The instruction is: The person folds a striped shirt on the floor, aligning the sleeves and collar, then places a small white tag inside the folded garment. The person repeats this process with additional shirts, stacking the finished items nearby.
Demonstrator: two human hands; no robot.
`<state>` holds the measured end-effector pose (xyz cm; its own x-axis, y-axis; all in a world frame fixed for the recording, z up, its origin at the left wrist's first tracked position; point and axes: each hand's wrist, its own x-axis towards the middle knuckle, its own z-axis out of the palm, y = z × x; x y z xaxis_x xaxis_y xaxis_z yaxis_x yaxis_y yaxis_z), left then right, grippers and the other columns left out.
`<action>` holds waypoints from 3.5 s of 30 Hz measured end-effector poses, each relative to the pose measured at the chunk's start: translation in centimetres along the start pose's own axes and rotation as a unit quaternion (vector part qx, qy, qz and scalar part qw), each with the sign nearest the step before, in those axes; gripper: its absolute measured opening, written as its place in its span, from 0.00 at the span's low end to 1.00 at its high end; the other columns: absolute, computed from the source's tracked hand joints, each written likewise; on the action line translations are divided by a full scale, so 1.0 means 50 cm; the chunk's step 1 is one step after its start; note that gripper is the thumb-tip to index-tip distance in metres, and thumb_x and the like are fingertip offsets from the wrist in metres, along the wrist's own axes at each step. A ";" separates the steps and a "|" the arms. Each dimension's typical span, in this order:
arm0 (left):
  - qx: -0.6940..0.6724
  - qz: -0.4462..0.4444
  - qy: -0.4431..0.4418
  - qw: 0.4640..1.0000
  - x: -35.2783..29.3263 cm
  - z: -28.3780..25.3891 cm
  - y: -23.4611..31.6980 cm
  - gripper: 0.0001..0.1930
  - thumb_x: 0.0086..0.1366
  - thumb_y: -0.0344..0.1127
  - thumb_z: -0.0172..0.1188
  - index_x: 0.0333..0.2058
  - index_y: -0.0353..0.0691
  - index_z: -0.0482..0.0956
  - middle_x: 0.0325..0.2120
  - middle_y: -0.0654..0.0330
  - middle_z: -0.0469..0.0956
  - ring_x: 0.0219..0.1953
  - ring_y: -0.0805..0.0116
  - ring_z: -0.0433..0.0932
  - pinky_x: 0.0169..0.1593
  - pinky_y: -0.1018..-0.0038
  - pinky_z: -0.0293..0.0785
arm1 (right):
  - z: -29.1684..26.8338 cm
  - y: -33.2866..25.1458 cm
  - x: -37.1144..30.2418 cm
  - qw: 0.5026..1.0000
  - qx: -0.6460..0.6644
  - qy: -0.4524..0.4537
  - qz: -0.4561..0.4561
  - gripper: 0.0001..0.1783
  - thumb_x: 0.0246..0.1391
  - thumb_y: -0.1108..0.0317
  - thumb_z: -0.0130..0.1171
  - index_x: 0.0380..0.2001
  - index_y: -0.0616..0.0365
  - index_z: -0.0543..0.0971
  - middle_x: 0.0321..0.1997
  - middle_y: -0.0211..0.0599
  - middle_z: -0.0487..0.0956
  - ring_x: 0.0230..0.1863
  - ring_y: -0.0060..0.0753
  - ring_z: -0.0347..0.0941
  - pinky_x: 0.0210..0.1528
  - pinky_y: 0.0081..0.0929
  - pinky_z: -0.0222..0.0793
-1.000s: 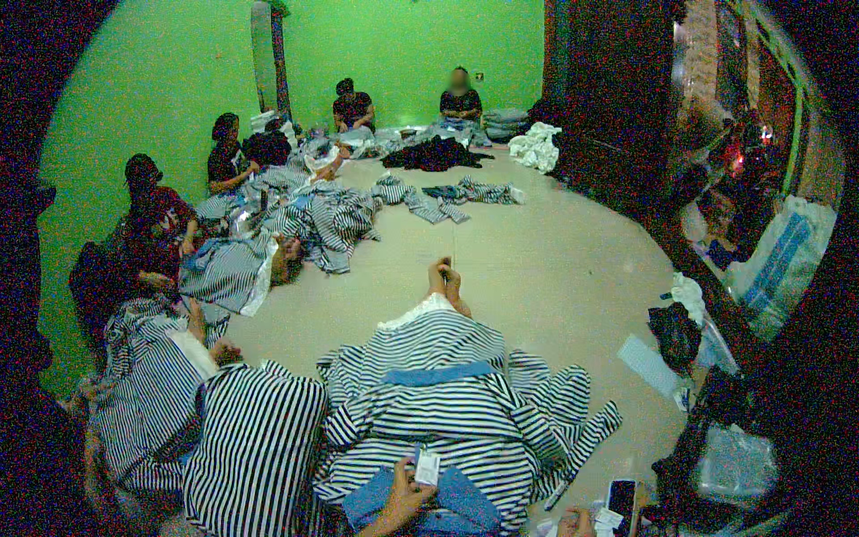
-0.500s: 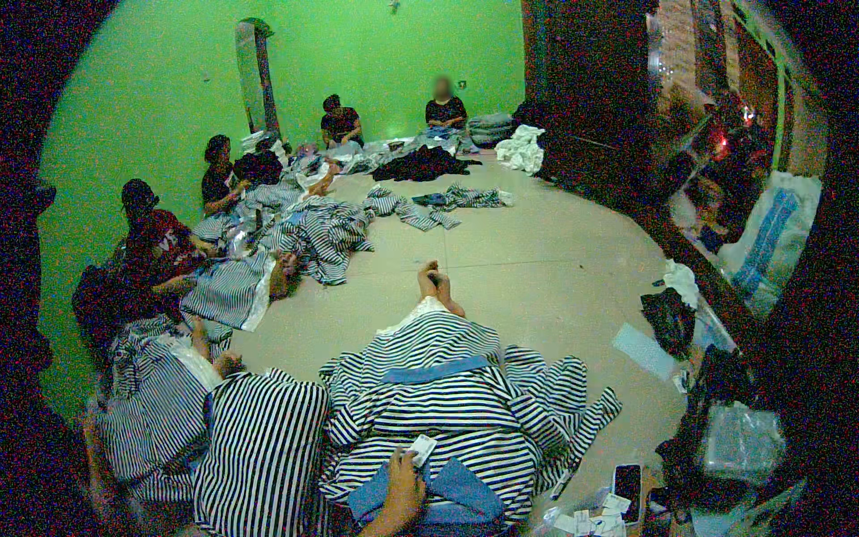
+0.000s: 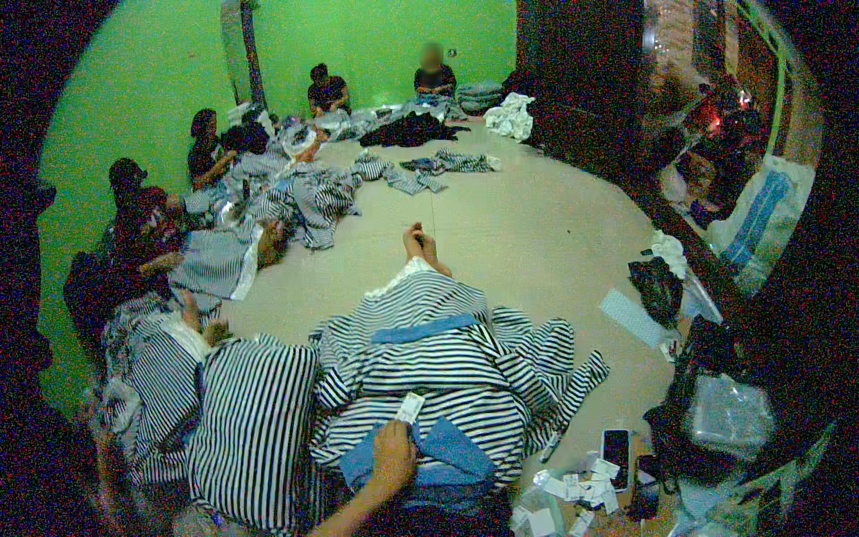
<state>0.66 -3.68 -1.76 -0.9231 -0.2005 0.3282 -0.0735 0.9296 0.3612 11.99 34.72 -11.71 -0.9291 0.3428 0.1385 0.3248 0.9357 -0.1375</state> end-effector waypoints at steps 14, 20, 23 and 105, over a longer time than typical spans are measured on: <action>-0.027 -0.015 -0.005 1.000 -0.003 0.000 -0.008 0.10 0.45 0.28 0.52 0.29 0.34 0.66 0.29 0.52 0.67 0.33 0.56 0.67 0.36 0.64 0.63 | -0.014 0.025 -0.013 0.995 0.030 -0.051 0.075 0.17 0.50 0.63 0.44 0.40 0.63 0.67 0.35 0.49 0.72 0.35 0.47 0.67 0.39 0.35 0.62; -0.041 -0.008 0.008 0.999 -0.004 0.003 -0.010 0.11 0.45 0.28 0.52 0.30 0.34 0.66 0.30 0.52 0.67 0.34 0.56 0.67 0.37 0.65 0.63 | -0.023 0.036 -0.020 0.989 0.033 -0.083 0.121 0.17 0.49 0.63 0.44 0.39 0.63 0.68 0.34 0.50 0.72 0.34 0.49 0.67 0.39 0.36 0.63; -0.040 0.003 0.033 0.999 -0.008 0.006 -0.009 0.11 0.45 0.28 0.53 0.30 0.34 0.66 0.31 0.52 0.67 0.35 0.56 0.66 0.38 0.65 0.63 | -0.028 0.041 -0.022 0.986 0.037 -0.092 0.137 0.16 0.49 0.63 0.44 0.39 0.63 0.69 0.33 0.50 0.73 0.33 0.50 0.67 0.38 0.37 0.63; -0.340 -0.089 -0.150 0.924 -0.021 -0.137 0.027 0.09 0.53 0.35 0.54 0.28 0.34 0.71 0.24 0.56 0.73 0.27 0.65 0.73 0.33 0.71 0.70 | -0.267 -0.588 0.090 0.796 0.352 -0.128 -0.475 0.07 0.43 0.70 0.54 0.28 0.60 0.72 0.24 0.42 0.71 0.26 0.41 0.69 0.27 0.30 0.64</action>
<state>4.13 -4.32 4.39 -0.9898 -0.1422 -0.0087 -0.0739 0.4604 0.8846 0.61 9.88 6.06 -0.7311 -0.6045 0.3163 -0.6421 0.4530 -0.6184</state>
